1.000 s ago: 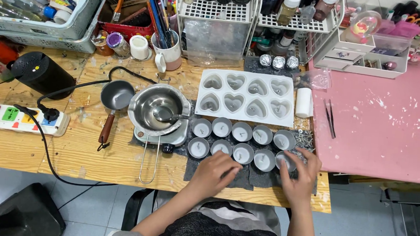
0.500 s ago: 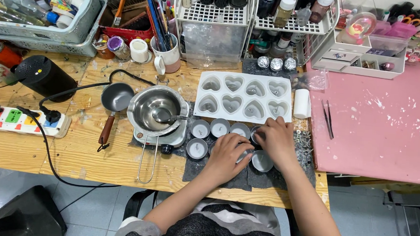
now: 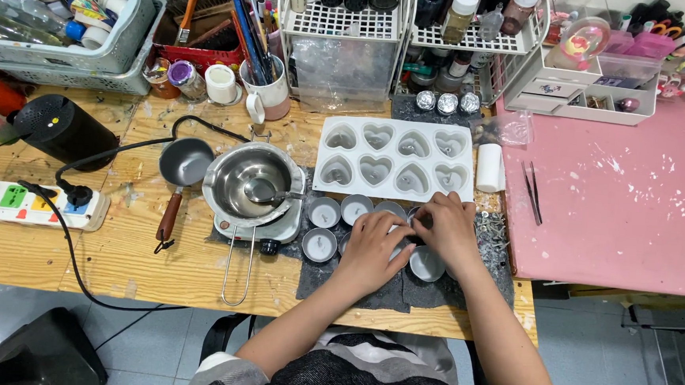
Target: Preparing candle molds by placing wicks into small metal containers and a heart-shaped silicone mold using tweezers.
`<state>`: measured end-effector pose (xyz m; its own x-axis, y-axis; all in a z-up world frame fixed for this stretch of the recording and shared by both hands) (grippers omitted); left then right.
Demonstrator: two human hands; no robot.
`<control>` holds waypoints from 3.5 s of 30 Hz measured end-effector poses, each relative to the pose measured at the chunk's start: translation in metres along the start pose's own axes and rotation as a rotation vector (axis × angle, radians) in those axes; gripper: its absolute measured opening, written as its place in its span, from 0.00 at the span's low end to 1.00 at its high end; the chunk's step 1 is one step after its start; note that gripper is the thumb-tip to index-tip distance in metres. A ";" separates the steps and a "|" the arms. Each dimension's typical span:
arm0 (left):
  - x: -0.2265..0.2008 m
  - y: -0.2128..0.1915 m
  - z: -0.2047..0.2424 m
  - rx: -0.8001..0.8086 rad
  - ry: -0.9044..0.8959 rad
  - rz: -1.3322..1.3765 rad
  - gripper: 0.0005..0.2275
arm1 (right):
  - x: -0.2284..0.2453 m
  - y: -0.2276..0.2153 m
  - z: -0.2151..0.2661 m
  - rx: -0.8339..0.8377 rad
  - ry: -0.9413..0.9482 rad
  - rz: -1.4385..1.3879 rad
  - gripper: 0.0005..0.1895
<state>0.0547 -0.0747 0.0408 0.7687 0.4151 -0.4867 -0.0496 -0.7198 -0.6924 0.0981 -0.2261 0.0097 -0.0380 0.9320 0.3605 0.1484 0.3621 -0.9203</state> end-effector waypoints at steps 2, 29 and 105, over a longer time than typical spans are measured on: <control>0.003 0.001 -0.006 0.005 -0.007 -0.024 0.12 | -0.003 -0.003 -0.001 0.004 0.006 -0.020 0.06; 0.027 0.060 -0.020 0.147 -0.023 -0.163 0.14 | -0.211 -0.049 0.058 -0.434 0.607 0.067 0.16; 0.037 0.068 -0.038 0.070 -0.060 -0.219 0.03 | -0.046 -0.031 0.053 -0.157 -0.126 -0.537 0.08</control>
<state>0.1036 -0.1296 -0.0044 0.7270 0.5908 -0.3501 0.0684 -0.5695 -0.8191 0.0432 -0.2792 0.0137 -0.2648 0.6162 0.7417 0.2208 0.7875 -0.5755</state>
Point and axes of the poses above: each hand's wrist, its own z-axis away from the middle knuckle, its own y-axis out of the palm, x = y × z, the point moved 8 cm from there along -z, towards the middle knuckle, and after that the axes turned 7 degrees about y, right-handed, at the moved point
